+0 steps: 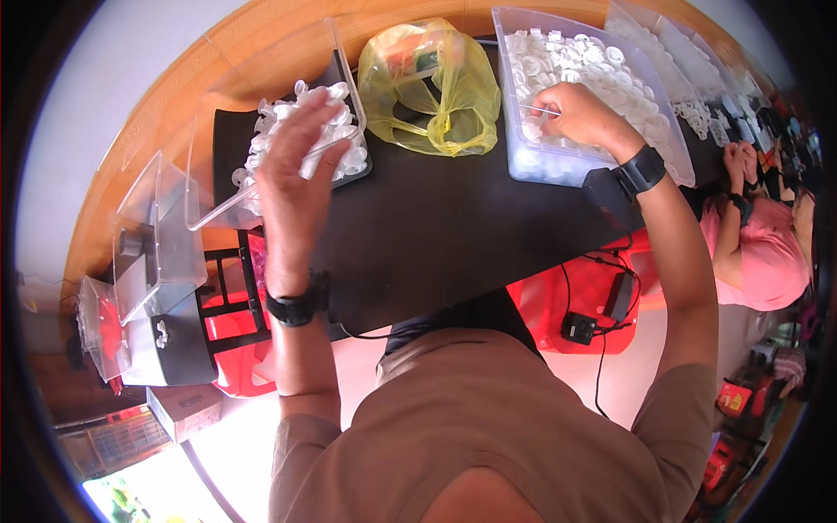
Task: The person picks up a white plastic component and uses a thin metal tool to press into its center before placing it in a bin and repeating the process.
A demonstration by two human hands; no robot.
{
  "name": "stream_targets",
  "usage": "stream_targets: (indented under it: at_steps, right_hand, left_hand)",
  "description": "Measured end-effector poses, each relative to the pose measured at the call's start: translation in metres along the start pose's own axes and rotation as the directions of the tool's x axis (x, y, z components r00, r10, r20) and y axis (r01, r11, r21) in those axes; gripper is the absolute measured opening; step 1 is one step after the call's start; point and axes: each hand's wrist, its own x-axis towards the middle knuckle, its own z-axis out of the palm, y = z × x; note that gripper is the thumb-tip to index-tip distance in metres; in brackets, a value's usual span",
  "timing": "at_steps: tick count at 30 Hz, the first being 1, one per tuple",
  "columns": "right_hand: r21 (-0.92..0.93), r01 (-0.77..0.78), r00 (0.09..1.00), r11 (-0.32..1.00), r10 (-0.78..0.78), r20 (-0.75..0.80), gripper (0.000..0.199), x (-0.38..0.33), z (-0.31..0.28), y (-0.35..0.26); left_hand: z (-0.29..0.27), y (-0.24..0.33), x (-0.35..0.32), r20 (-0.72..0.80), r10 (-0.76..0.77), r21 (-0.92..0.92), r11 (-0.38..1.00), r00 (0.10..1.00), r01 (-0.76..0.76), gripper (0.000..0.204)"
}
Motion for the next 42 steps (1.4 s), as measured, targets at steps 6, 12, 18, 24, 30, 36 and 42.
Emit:
stream_targets:
  at_steps: [6,12,18,24,30,36,42]
  right_hand:
    - [0.390,-0.208,0.978,0.897,0.177,0.113,0.034,-0.019,-0.014,-0.024]
    - [0.468,-0.117,0.992,0.876,0.083,0.092,0.041,-0.019,-0.002,-0.020]
    - [0.427,-0.093,0.995,0.899,0.097,0.013,0.040,-0.014,0.003,-0.028]
    - [0.442,-0.198,0.980,0.875,0.185,0.074,0.025,-0.013,0.000,-0.024]
    - [0.429,-0.299,0.954,0.852,0.257,0.155,0.020,-0.015,-0.010,-0.033]
    - [0.574,-0.051,0.969,0.817,0.179,-0.168,0.027,-0.040,-0.030,-0.033]
    - [0.935,0.010,0.991,0.353,-0.131,0.039,0.028,-0.052,0.020,-0.110]
  left_hand:
    - [0.025,0.012,-0.023,0.256,-0.042,-0.261,0.959,0.966,0.111,0.032]
    - [0.049,0.015,-0.031,0.346,0.004,-0.319,0.941,0.938,0.114,0.032]
    - [0.056,0.021,-0.035,0.415,0.000,-0.309,0.941,0.910,0.141,0.031]
    - [0.059,0.020,-0.034,0.433,0.043,-0.332,0.936,0.900,0.115,0.032]
    - [0.062,0.015,-0.041,0.431,0.013,-0.394,0.902,0.902,0.175,0.031]
    - [0.062,0.008,-0.042,0.433,-0.019,-0.479,0.842,0.901,0.248,0.033]
    - [0.076,0.007,-0.042,0.413,-0.054,-0.783,0.488,0.909,0.385,0.048]
